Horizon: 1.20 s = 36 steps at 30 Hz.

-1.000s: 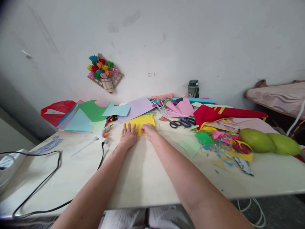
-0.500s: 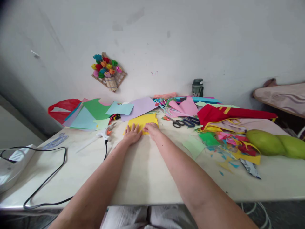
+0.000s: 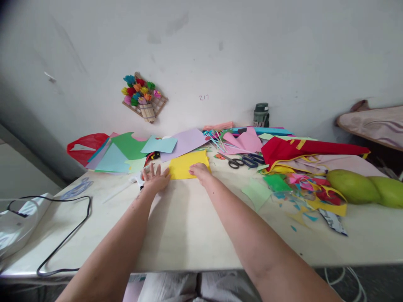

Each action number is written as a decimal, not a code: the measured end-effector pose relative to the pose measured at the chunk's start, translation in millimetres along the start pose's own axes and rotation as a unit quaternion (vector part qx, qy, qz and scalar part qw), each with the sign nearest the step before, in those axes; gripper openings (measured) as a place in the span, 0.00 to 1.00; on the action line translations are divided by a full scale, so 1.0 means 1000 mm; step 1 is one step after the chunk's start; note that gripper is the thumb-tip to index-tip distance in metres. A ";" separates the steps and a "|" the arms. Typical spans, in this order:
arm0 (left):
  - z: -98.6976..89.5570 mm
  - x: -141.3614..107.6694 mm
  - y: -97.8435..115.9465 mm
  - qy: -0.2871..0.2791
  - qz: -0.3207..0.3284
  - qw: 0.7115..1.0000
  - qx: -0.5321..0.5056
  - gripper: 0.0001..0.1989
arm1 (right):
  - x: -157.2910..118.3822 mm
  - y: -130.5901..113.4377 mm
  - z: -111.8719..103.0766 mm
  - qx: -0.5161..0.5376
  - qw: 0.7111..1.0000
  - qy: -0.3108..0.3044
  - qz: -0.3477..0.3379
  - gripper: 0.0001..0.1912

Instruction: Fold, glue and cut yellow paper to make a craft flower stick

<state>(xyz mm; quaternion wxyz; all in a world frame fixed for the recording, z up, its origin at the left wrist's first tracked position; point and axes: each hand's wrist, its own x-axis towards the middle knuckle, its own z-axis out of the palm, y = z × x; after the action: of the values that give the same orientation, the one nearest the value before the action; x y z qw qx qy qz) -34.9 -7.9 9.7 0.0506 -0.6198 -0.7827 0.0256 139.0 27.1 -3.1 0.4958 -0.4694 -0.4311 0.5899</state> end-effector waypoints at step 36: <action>0.002 -0.004 0.037 -0.043 0.034 0.990 -0.131 0.33 | -0.004 -0.005 -0.010 -0.026 0.998 -0.055 -0.034 0.09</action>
<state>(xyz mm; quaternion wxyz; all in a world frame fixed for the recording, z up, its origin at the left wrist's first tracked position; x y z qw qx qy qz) 1.9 -2.8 3.9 -0.0656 -0.6459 -0.7590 -0.0490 149.7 24.2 0.1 0.4791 -0.4340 -0.4888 0.5858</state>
